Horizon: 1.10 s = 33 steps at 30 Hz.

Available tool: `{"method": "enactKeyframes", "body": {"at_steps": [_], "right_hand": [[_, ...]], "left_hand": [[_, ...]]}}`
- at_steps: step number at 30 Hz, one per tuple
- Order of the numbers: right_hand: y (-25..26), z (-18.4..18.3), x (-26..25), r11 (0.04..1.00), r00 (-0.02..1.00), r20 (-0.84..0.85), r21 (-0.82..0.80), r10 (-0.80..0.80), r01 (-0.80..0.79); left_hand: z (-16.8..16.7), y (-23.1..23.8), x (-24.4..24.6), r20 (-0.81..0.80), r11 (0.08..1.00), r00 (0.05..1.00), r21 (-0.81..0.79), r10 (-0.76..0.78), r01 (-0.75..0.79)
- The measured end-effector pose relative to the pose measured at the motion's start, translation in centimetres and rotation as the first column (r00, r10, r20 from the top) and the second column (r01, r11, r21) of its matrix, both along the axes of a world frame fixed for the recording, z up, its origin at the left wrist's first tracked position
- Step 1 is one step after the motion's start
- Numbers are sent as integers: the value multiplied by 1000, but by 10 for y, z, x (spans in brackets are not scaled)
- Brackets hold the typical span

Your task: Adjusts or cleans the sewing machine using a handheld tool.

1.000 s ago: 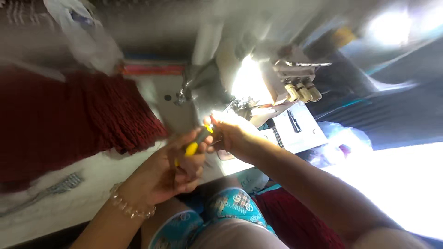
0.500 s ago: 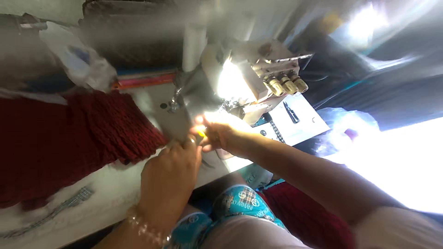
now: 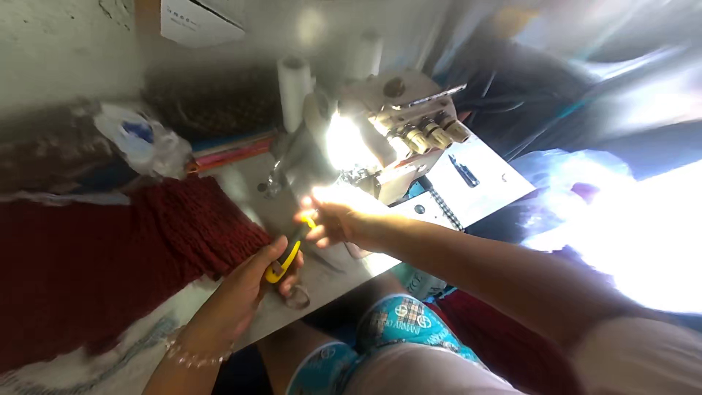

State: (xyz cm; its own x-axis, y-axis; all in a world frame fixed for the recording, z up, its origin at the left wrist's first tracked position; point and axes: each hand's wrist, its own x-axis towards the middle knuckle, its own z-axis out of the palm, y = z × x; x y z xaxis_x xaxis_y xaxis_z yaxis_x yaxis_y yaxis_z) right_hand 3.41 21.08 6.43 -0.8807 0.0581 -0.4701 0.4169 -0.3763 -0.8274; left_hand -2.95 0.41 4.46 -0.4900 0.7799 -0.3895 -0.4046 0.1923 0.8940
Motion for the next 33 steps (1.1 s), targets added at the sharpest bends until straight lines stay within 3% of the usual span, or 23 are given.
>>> {"method": "enactKeyframes", "body": {"at_steps": [6, 18, 23, 28, 30, 33], "right_hand": [[0, -1, 1, 998, 1000, -6, -50, -25, 25], [0, -1, 2, 997, 1000, -4, -71, -22, 21], [1, -4, 2, 997, 1000, -24, -74, 5, -7], [1, -6, 2, 997, 999, -31, -72, -28, 26], [0, -4, 1, 998, 999, -26, -57, -21, 19], [1, -6, 2, 998, 999, -37, -57, -13, 10]], "left_hand": [[-2, -2, -7, 104, 998, 993, 44, -53, 49], [-6, -6, -14, 135, 994, 987, 67, -91, 82], [-4, -6, -13, 89, 997, 994, 45, -59, 55], [-10, -4, -12, -67, 999, 998, 43, 1, 2], [-13, -5, -13, -29, 997, 1000, 71, 7, -5], [-17, -7, -15, 153, 993, 988, 122, -10, -8]]}}
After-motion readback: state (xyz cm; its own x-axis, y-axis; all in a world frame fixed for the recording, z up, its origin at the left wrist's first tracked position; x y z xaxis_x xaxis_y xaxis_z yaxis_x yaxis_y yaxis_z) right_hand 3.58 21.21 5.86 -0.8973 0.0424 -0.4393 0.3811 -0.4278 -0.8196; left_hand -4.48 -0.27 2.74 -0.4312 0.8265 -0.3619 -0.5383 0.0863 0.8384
